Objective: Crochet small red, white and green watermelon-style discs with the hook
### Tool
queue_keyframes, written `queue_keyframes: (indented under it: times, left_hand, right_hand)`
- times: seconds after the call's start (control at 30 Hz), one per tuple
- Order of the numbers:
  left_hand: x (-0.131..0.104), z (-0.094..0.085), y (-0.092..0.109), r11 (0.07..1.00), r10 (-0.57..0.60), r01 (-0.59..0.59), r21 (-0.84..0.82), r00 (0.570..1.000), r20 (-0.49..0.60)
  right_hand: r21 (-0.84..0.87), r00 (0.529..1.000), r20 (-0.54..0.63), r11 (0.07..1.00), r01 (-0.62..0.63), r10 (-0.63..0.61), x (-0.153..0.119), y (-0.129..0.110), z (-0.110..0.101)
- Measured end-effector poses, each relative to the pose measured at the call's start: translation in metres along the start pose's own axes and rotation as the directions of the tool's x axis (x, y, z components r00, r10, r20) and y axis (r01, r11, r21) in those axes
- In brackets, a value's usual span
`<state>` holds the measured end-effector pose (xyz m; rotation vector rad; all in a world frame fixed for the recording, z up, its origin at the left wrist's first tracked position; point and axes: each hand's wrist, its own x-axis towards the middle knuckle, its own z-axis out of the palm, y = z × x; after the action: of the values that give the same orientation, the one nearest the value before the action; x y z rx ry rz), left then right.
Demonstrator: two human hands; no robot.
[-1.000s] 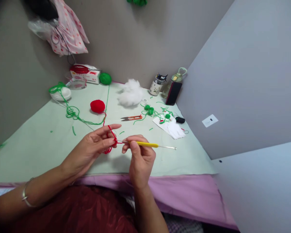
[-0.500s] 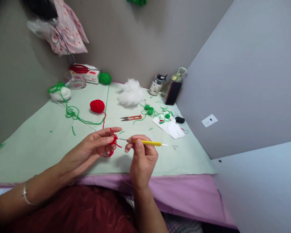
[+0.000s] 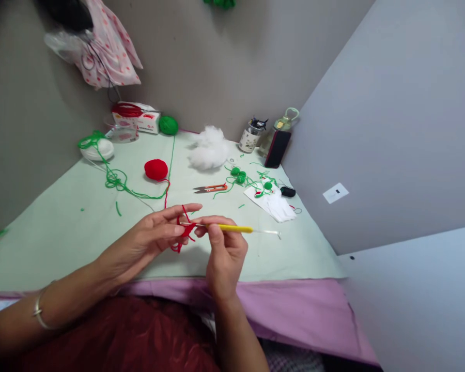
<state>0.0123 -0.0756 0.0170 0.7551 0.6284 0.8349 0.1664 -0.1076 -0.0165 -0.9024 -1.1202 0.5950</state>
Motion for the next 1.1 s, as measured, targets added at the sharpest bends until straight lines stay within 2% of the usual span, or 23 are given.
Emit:
queue_keyframes:
  times: [0.07, 0.1, 0.13, 0.2, 0.23, 0.3, 0.37, 0.4, 0.43, 0.5, 0.6, 0.67, 0.73, 0.87, 0.97, 1.1]
  left_hand:
    - [0.0, 0.0, 0.003, 1.0, 0.013, -0.013, 0.024, 1.0, 0.002]
    - [0.0, -0.001, 0.004, 0.999, 0.022, -0.022, 0.034, 1.0, 0.005]
    - [0.0, -0.001, 0.005, 0.999, 0.031, -0.032, 0.044, 0.999, 0.004]
    - [0.0, -0.001, 0.005, 0.996, 0.062, -0.061, 0.062, 0.998, -0.015]
    - [0.0, -0.002, 0.005, 0.994, 0.079, -0.076, 0.073, 0.997, -0.028]
    - [-0.002, -0.001, 0.003, 0.991, 0.103, -0.098, 0.09, 0.994, -0.048]
    - [-0.002, -0.001, 0.001, 0.994, 0.082, -0.078, 0.076, 0.996, -0.045]
    - [-0.002, -0.001, 0.0, 0.998, 0.054, -0.052, 0.048, 0.998, -0.034]
    - [-0.002, -0.001, -0.001, 1.0, 0.019, -0.019, 0.009, 1.0, -0.018]
    - [-0.001, -0.001, 0.0, 0.997, -0.045, 0.045, -0.066, 0.999, 0.01]
    - [0.001, -0.002, 0.001, 0.993, -0.053, 0.053, -0.107, 0.999, 0.002]
    - [0.002, -0.001, 0.001, 0.996, -0.018, 0.017, -0.088, 1.0, -0.008]
    - [0.001, 0.001, 0.0, 0.999, 0.026, -0.026, -0.041, 1.0, -0.001]
    - [0.001, 0.004, -0.004, 0.994, 0.099, -0.101, 0.046, 0.994, 0.034]
    - [0.002, 0.004, -0.008, 0.992, 0.119, -0.119, 0.045, 0.993, -0.012]
    - [0.005, 0.004, -0.009, 0.999, 0.05, -0.05, -0.009, 0.998, -0.028]
  right_hand:
    - [0.049, 0.998, 0.025, 0.997, -0.053, 0.052, 0.001, -0.004, -0.003]
    - [0.017, 0.999, 0.029, 0.999, -0.035, 0.035, 0.0, -0.005, -0.004]
    - [-0.051, 0.999, 0.037, 0.999, 0.015, -0.013, -0.001, -0.007, -0.005]
    - [-0.245, 0.979, 0.101, 0.949, 0.198, -0.178, -0.005, -0.007, -0.006]
    - [-0.337, 0.946, 0.161, 0.886, 0.32, -0.28, -0.007, -0.007, -0.006]
    - [-0.471, 0.846, 0.283, 0.703, 0.533, -0.452, -0.011, -0.004, -0.005]
    - [-0.555, 0.772, 0.332, 0.549, 0.624, -0.542, -0.014, 0.0, -0.004]
    - [-0.579, 0.764, 0.319, 0.523, 0.626, -0.561, -0.015, 0.001, -0.003]
    - [-0.582, 0.778, 0.288, 0.543, 0.606, -0.559, -0.015, 0.001, -0.003]
    - [-0.507, 0.842, 0.193, 0.684, 0.525, -0.504, -0.014, 0.001, -0.003]
    - [-0.238, 0.952, 0.028, 0.923, 0.303, -0.306, -0.007, -0.003, -0.004]
    - [-0.062, 0.986, -0.008, 0.984, 0.166, -0.167, -0.002, -0.005, -0.004]
    - [-0.022, 0.992, 0.019, 0.992, 0.123, -0.122, 0.001, -0.006, -0.002]
    - [-0.162, 0.975, 0.081, 0.963, 0.216, -0.205, -0.001, -0.007, 0.002]
    - [-0.262, 0.959, 0.101, 0.923, 0.283, -0.265, -0.008, -0.002, 0.001]
    - [-0.474, 0.844, 0.169, 0.709, 0.522, -0.509, -0.014, 0.008, -0.003]
